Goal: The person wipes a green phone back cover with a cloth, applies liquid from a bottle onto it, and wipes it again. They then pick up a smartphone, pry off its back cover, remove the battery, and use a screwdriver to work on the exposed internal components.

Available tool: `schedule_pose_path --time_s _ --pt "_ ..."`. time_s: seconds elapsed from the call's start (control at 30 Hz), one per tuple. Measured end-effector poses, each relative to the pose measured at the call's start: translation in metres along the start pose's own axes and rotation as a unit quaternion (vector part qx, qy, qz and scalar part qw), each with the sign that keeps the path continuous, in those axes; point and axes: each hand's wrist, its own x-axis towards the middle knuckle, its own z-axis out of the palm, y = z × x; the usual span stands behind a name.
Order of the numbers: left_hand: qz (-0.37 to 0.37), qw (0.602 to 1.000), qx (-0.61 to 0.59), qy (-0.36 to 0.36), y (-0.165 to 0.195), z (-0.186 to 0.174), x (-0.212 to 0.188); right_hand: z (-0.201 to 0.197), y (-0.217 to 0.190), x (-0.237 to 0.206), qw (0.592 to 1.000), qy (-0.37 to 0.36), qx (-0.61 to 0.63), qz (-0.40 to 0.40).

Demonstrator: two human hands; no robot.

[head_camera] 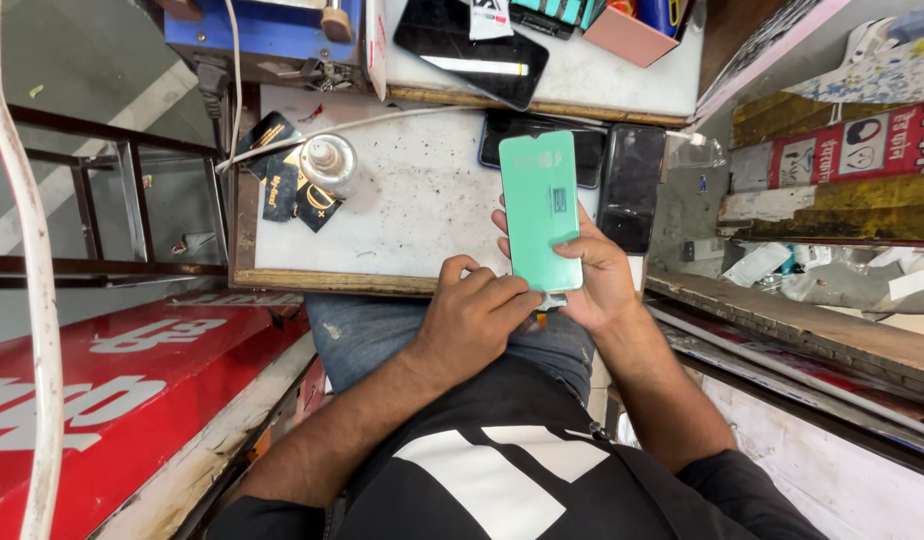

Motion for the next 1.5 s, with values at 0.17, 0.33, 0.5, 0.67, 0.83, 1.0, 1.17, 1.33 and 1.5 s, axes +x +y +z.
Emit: schedule_pose_path --time_s 0.17,0.33,0.5,0.67,0.83,1.0,1.17,1.33,1.5 --pt "-0.075 0.992 -0.074 0.068 -0.025 -0.028 0.004 0.006 -0.005 0.002 0.998 -0.034 0.044 0.015" --pt "-0.173 0.972 -0.094 0.128 -0.042 -0.047 0.006 -0.007 -0.002 0.016 0.989 -0.086 0.014 0.118" --pt "-0.249 0.948 -0.143 0.135 -0.050 -0.061 -0.015 -0.013 0.004 0.065 0.932 -0.053 -0.282 0.221" --pt "-0.297 0.934 -0.127 0.155 -0.049 -0.069 -0.044 0.002 0.003 0.087 0.789 -0.034 -0.603 0.108" --pt "-0.375 0.905 -0.134 0.146 -0.053 -0.060 -0.054 0.006 -0.001 0.035 0.596 0.061 -0.792 -0.120" --pt "-0.336 0.936 -0.071 0.081 -0.059 -0.021 -0.036 -0.016 0.020 -0.011 0.521 0.101 -0.827 -0.188" --pt "-0.144 0.988 0.057 0.013 -0.053 0.048 0.007 -0.044 0.037 -0.014 0.555 0.155 -0.800 -0.168" --pt "-0.121 0.982 0.144 -0.008 -0.050 0.066 0.027 -0.050 0.040 -0.017 0.562 0.158 -0.791 -0.185" --pt "-0.205 0.943 0.257 0.040 -0.075 0.030 0.027 -0.050 0.040 -0.022 0.536 0.128 -0.808 -0.208"
